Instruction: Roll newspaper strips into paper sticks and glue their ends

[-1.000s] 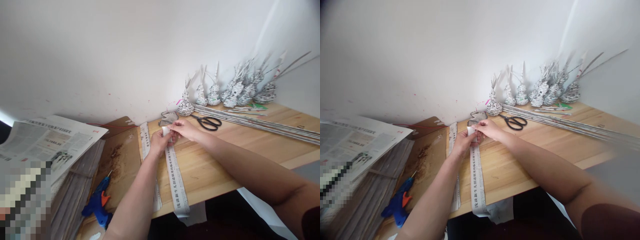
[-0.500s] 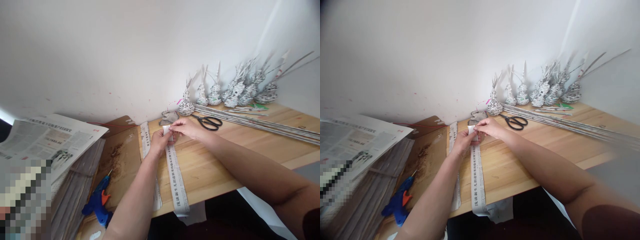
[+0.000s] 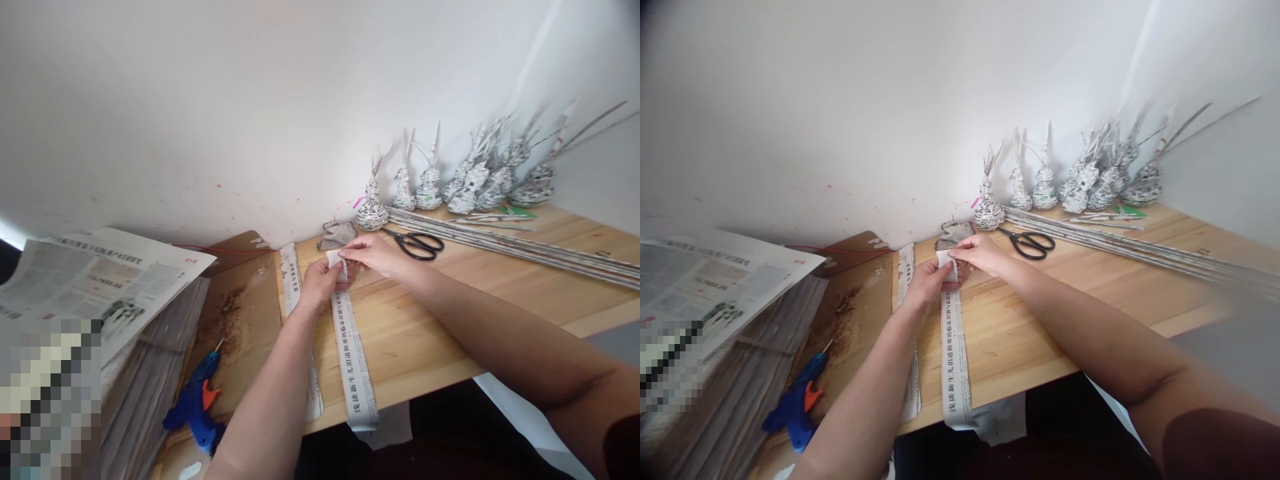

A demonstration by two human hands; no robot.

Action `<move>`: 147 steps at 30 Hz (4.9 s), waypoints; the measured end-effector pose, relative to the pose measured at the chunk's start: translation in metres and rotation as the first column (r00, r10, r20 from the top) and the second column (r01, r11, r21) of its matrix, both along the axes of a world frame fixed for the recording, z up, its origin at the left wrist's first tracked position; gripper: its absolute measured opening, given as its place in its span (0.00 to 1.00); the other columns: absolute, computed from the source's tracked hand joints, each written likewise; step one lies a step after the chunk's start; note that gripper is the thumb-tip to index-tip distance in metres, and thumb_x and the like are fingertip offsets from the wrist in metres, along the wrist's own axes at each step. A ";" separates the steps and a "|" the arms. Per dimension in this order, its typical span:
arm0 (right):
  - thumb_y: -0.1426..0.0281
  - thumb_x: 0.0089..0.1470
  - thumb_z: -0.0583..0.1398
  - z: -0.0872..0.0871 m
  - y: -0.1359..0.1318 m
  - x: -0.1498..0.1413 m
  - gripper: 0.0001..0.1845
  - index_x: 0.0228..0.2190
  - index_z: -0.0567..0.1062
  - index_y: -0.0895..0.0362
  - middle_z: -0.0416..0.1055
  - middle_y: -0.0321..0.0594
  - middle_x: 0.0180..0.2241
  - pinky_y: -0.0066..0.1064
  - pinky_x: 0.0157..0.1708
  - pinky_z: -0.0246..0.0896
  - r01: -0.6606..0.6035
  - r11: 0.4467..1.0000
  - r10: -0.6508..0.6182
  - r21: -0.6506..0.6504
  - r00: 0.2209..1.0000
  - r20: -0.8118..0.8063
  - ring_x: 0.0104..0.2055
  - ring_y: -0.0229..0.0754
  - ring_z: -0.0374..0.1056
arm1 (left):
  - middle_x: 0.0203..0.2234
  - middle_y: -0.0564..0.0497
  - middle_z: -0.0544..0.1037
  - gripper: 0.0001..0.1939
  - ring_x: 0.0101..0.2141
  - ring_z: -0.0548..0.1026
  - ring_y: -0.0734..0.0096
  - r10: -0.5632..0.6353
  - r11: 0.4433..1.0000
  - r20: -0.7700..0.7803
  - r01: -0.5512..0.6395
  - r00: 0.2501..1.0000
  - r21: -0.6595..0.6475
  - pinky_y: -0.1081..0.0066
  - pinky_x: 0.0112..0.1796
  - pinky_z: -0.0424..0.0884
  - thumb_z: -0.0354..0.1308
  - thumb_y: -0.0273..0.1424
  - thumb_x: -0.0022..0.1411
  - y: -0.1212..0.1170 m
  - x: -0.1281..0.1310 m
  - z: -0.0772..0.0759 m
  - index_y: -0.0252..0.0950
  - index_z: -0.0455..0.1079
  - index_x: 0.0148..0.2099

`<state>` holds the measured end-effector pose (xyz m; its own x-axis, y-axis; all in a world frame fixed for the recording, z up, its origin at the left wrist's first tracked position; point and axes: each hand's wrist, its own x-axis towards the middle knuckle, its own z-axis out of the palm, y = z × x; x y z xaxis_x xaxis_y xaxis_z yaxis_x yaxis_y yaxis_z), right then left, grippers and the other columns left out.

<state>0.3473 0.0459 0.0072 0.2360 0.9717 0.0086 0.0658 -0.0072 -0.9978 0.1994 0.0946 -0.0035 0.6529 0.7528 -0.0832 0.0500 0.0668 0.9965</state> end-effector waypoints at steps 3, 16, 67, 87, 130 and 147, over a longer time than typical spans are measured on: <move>0.68 0.45 0.64 0.002 -0.001 -0.001 0.08 0.26 0.76 0.61 0.71 0.37 0.20 0.21 0.14 0.52 0.014 1.000 -0.014 0.001 1.000 0.010 0.21 0.32 0.63 | 0.26 0.47 0.77 0.12 0.27 0.75 0.68 0.003 1.000 -0.014 -0.002 1.000 0.022 0.69 0.28 0.72 0.57 0.35 0.54 0.000 0.000 -0.001 0.32 0.72 0.38; 0.69 0.43 0.65 -0.002 0.003 0.003 0.07 0.26 0.77 0.61 0.71 0.38 0.21 0.19 0.13 0.52 0.020 0.999 -0.023 -0.033 0.995 -0.093 0.22 0.33 0.65 | 0.25 0.45 0.77 0.14 0.27 0.76 0.64 0.040 0.999 -0.021 -0.040 0.999 -0.002 0.66 0.29 0.73 0.54 0.38 0.57 0.002 0.001 -0.003 0.33 0.71 0.37; 0.58 0.40 0.66 0.006 -0.004 -0.001 0.17 0.27 0.75 0.60 0.69 0.34 0.20 0.22 0.15 0.47 -0.063 0.998 0.063 0.025 0.998 -0.006 0.19 0.30 0.59 | 0.26 0.48 0.76 0.17 0.28 0.75 0.69 0.043 0.998 0.086 -0.039 0.995 -0.047 0.69 0.28 0.73 0.64 0.38 0.47 -0.004 0.000 0.002 0.32 0.72 0.37; 0.61 0.37 0.68 0.005 -0.003 -0.008 0.17 0.19 0.69 0.59 0.65 0.31 0.14 0.22 0.12 0.47 0.035 0.999 -0.034 0.002 0.993 -0.109 0.15 0.29 0.58 | 0.29 0.48 0.77 0.18 0.31 0.74 0.69 -0.032 0.992 0.104 0.045 0.994 -0.121 0.67 0.34 0.72 0.67 0.35 0.43 -0.010 0.003 0.001 0.31 0.74 0.36; 0.57 0.41 0.65 0.007 -0.006 -0.001 0.17 0.27 0.73 0.58 0.68 0.32 0.17 0.24 0.15 0.58 -0.174 0.985 0.174 0.009 0.984 0.026 0.15 0.31 0.61 | 0.30 0.45 0.76 0.18 0.32 0.74 0.69 -0.082 0.981 0.066 0.092 0.994 -0.169 0.70 0.31 0.73 0.66 0.37 0.46 -0.009 0.001 -0.001 0.29 0.73 0.37; 0.57 0.40 0.65 0.005 -0.006 -0.003 0.17 0.23 0.72 0.59 0.68 0.32 0.17 0.23 0.17 0.57 -0.069 0.997 0.065 0.032 0.991 0.113 0.18 0.32 0.62 | 0.25 0.47 0.76 0.17 0.29 0.74 0.70 -0.032 0.987 0.003 0.032 0.999 -0.159 0.71 0.28 0.72 0.69 0.35 0.40 -0.012 0.004 -0.004 0.29 0.73 0.32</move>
<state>0.3438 0.0402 0.0118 0.1659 0.9839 0.0662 0.1762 0.0364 -0.9837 0.2030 0.0828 -0.0073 0.6767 0.7086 -0.2001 0.0544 0.2229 0.9733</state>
